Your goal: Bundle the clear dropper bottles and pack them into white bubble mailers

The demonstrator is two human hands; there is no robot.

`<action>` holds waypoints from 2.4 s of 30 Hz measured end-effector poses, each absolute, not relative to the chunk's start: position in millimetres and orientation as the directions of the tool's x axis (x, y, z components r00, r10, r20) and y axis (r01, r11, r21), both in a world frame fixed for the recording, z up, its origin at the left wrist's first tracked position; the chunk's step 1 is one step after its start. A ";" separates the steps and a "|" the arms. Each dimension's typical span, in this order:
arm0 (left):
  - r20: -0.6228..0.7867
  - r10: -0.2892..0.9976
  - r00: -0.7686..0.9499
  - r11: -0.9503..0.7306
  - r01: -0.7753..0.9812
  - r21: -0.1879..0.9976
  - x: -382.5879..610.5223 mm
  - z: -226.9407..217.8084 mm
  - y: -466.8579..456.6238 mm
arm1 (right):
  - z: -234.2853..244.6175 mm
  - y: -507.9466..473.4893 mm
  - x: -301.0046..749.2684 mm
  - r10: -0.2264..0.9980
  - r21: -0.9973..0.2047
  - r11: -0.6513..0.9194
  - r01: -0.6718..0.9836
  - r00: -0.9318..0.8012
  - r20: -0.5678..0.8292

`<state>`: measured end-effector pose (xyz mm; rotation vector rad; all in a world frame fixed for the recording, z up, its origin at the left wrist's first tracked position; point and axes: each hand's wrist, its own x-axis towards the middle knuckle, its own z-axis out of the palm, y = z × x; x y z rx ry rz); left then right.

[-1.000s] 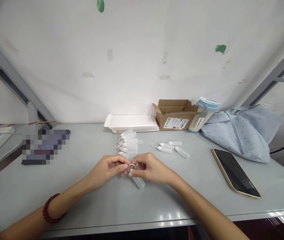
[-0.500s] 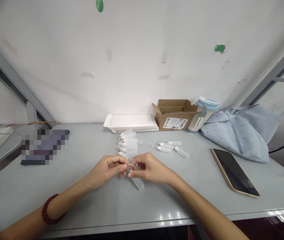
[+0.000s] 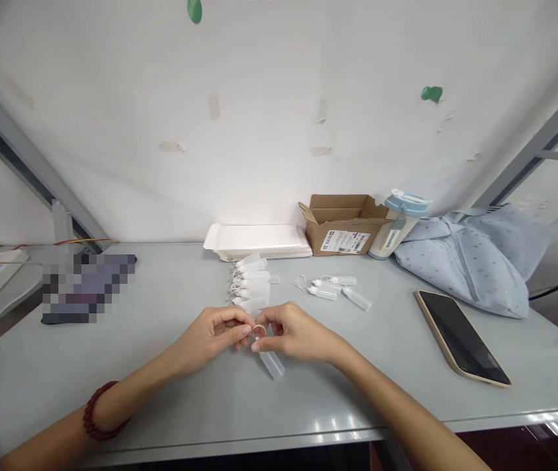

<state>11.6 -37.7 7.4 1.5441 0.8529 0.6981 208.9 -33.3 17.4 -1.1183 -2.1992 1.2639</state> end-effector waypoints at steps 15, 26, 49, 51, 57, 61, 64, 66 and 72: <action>-0.072 0.818 0.571 -0.034 0.173 0.984 11.9 7.2 -35.6 | 13.7 -36.5 206.8 0.779 -0.932 0.152 0.328 -0.620 -0.092; 0.005 0.841 0.540 -0.148 0.221 0.964 11.1 7.9 -37.5 | 15.1 -36.9 204.7 0.785 -0.935 0.178 0.306 -0.618 -0.053; -0.028 0.956 0.292 -0.005 0.112 0.994 5.3 7.4 -27.5 | 18.5 -34.1 203.9 0.844 -0.890 0.298 0.346 -0.531 0.075; -0.035 0.955 0.294 0.003 0.108 0.994 5.3 6.5 -28.0 | 17.3 -34.2 203.9 0.844 -0.888 0.301 0.347 -0.530 0.079; -0.049 0.955 0.291 0.018 0.108 0.994 5.2 4.2 -27.9 | 15.4 -34.8 203.1 0.847 -0.880 0.314 0.356 -0.524 0.090; -0.052 0.955 0.292 0.036 0.060 0.998 6.8 6.8 -28.9 | 15.5 -34.7 203.0 0.852 -0.882 0.311 0.353 -0.514 0.095; -0.062 0.953 0.296 0.064 0.001 0.998 8.9 9.1 -30.8 | 16.5 -34.0 203.3 0.858 -0.886 0.312 0.343 -0.501 0.108; -0.076 0.951 0.300 0.088 -0.025 0.996 10.4 9.5 -32.1 | 16.9 -33.3 203.5 0.863 -0.890 0.310 0.334 -0.492 0.116; -0.054 0.952 0.302 0.066 -0.027 0.997 10.9 8.1 -31.7 | 14.3 -29.5 206.3 0.877 -0.863 0.348 0.367 -0.454 0.160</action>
